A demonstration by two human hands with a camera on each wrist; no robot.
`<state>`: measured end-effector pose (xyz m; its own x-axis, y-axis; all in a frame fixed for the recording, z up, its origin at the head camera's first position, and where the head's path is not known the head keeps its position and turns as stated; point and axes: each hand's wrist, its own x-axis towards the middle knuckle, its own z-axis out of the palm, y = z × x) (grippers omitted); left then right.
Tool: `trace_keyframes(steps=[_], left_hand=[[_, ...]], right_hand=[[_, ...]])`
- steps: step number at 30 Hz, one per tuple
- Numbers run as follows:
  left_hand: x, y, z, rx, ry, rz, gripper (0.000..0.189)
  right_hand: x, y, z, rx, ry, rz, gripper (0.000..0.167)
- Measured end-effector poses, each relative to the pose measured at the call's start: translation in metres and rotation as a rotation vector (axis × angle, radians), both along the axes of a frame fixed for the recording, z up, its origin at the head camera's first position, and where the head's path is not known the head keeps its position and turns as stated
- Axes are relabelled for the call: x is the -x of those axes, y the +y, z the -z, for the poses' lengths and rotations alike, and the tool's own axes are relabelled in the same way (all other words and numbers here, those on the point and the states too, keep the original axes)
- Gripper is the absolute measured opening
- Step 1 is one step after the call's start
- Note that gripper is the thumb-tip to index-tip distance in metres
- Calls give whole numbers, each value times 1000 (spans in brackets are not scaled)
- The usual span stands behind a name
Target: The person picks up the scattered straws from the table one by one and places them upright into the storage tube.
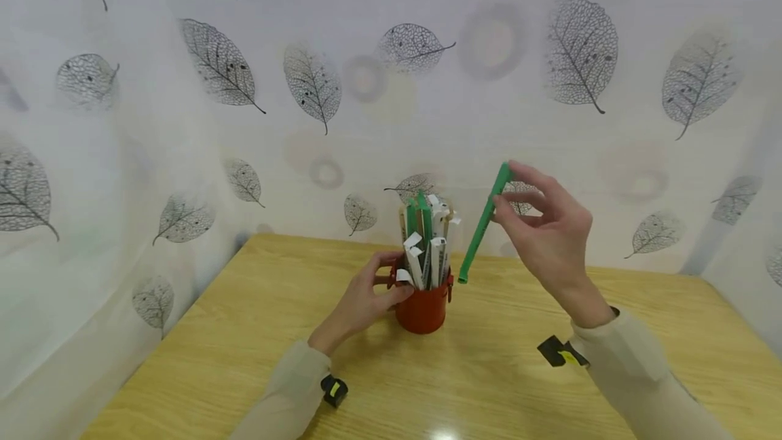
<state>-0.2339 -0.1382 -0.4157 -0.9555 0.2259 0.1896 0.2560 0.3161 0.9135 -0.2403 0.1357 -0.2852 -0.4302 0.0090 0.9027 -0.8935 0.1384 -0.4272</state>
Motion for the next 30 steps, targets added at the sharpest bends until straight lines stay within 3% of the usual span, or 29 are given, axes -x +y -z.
trace_keyframes(steps=[4, 7, 19, 30], left_hand=[[0, -1, -1, 4, 7, -2, 57], [-1, -1, -1, 6, 18, -6, 56], [-2, -1, 0, 3, 29, 9, 56], [-3, 0, -1, 11, 13, 1, 55]], right_hand=[[-1, -11, -1, 73, 40, -22, 46], [0, -18, 4, 69, 36, -31, 46], [7, -29, 35, -144, -23, 36, 48], [13, -30, 66, -226, -97, 54, 50]])
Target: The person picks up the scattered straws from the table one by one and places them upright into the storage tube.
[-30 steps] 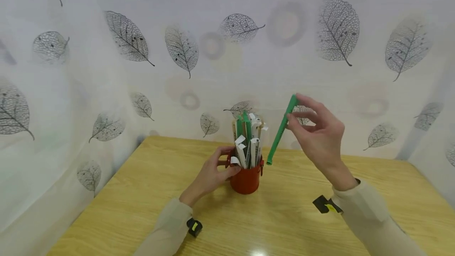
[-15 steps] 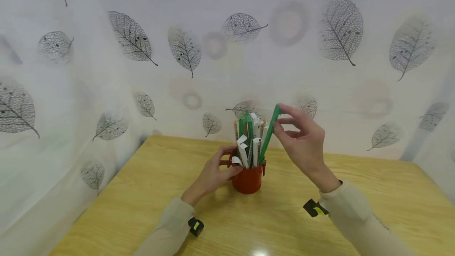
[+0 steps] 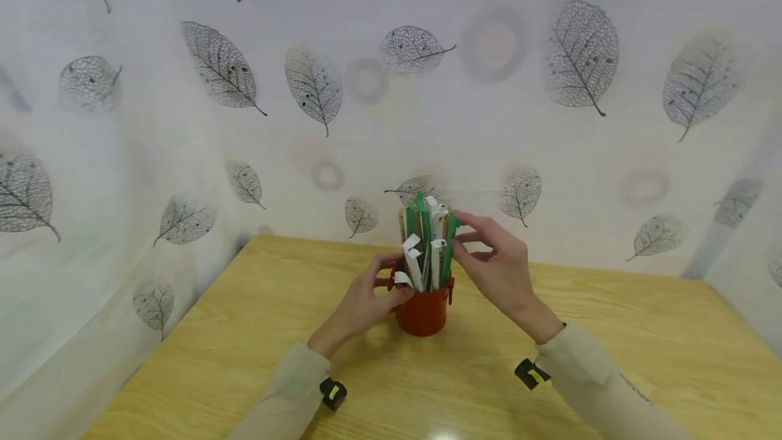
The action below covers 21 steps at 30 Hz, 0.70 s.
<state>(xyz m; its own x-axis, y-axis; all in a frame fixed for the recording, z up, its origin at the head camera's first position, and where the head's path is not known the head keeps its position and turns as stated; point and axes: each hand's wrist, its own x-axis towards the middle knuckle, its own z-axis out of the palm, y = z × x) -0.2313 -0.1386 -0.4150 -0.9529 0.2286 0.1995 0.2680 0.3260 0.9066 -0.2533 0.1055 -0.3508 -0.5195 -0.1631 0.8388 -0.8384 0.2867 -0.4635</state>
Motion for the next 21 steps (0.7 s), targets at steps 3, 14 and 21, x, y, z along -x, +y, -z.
trace_keyframes(steps=[3, 14, 21], left_hand=[[0, 0, 0, 6, -5, -8, 56], [0, 0, 0, -10, -18, -2, 57], [1, 0, 0, -9, -13, 6, 57]], right_hand=[[1, 0, 6, -21, -11, -4, 50], [3, 2, 22, -49, -17, -41, 50], [2, 4, 27, -49, -85, -16, 51]])
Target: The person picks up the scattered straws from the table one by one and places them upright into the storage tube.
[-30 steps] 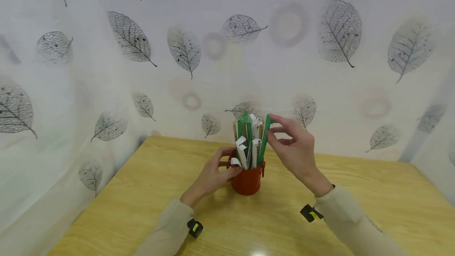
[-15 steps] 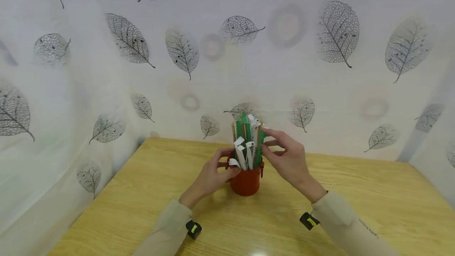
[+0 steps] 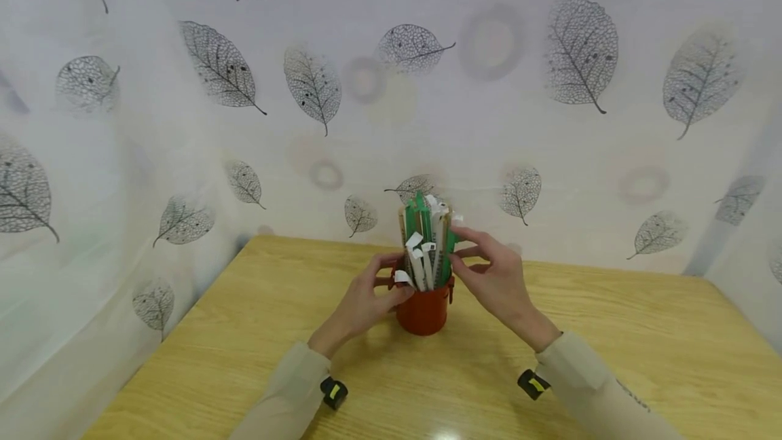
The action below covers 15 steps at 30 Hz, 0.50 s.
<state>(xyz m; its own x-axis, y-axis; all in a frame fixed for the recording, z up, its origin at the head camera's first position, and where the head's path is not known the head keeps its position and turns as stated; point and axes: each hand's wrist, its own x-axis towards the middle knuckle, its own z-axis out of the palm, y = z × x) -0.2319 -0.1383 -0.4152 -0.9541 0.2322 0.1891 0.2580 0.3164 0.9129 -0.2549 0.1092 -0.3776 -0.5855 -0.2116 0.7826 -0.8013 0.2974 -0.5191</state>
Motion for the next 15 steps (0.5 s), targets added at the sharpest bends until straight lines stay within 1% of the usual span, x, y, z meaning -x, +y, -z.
trace_keyframes(steps=[7, 15], left_hand=[[2, 0, -1, -12, 4, 0, 56], [1, 1, -1, -20, -11, 4, 57]], right_hand=[[2, 0, 0, -9, 10, 26, 51], [2, 2, 2, -2, -5, 51, 55]])
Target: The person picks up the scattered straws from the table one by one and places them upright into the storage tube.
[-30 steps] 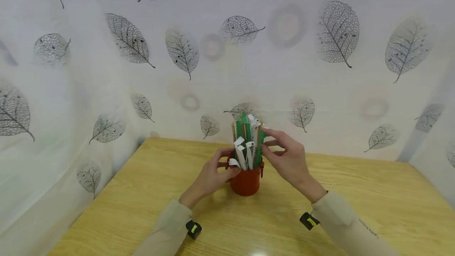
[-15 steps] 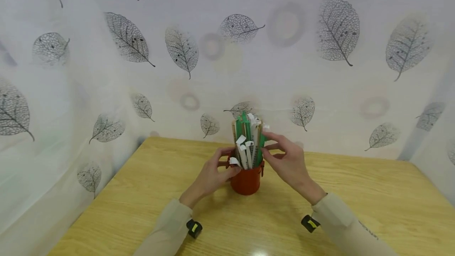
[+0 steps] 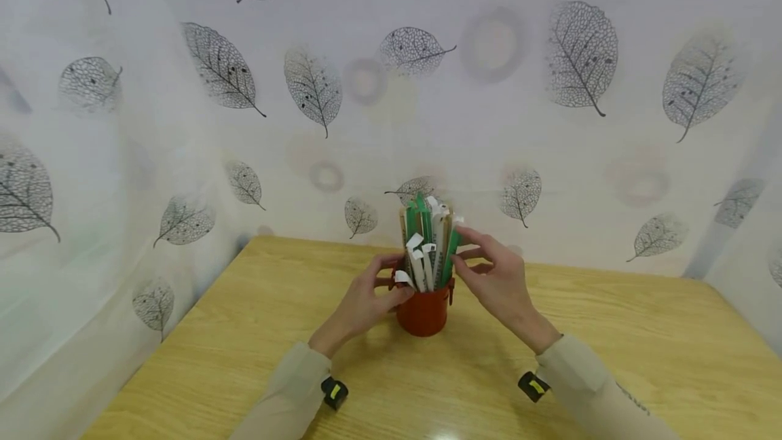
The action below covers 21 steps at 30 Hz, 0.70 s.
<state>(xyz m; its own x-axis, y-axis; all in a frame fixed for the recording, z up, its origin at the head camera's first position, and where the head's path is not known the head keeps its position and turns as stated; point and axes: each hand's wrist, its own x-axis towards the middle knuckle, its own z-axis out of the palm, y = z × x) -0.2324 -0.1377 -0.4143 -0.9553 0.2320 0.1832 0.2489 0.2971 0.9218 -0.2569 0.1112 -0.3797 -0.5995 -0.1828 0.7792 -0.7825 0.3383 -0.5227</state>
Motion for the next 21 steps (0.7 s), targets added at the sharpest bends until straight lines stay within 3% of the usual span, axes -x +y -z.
trace_keyframes(steps=[16, 21], left_hand=[[0, 0, -2, 31, 8, 5, 59], [-5, -7, -5, 89, 34, -17, 62]], right_hand=[[-1, 12, 4, -6, 4, 2, 70], [-10, 29, -1, -96, -47, 58, 65]])
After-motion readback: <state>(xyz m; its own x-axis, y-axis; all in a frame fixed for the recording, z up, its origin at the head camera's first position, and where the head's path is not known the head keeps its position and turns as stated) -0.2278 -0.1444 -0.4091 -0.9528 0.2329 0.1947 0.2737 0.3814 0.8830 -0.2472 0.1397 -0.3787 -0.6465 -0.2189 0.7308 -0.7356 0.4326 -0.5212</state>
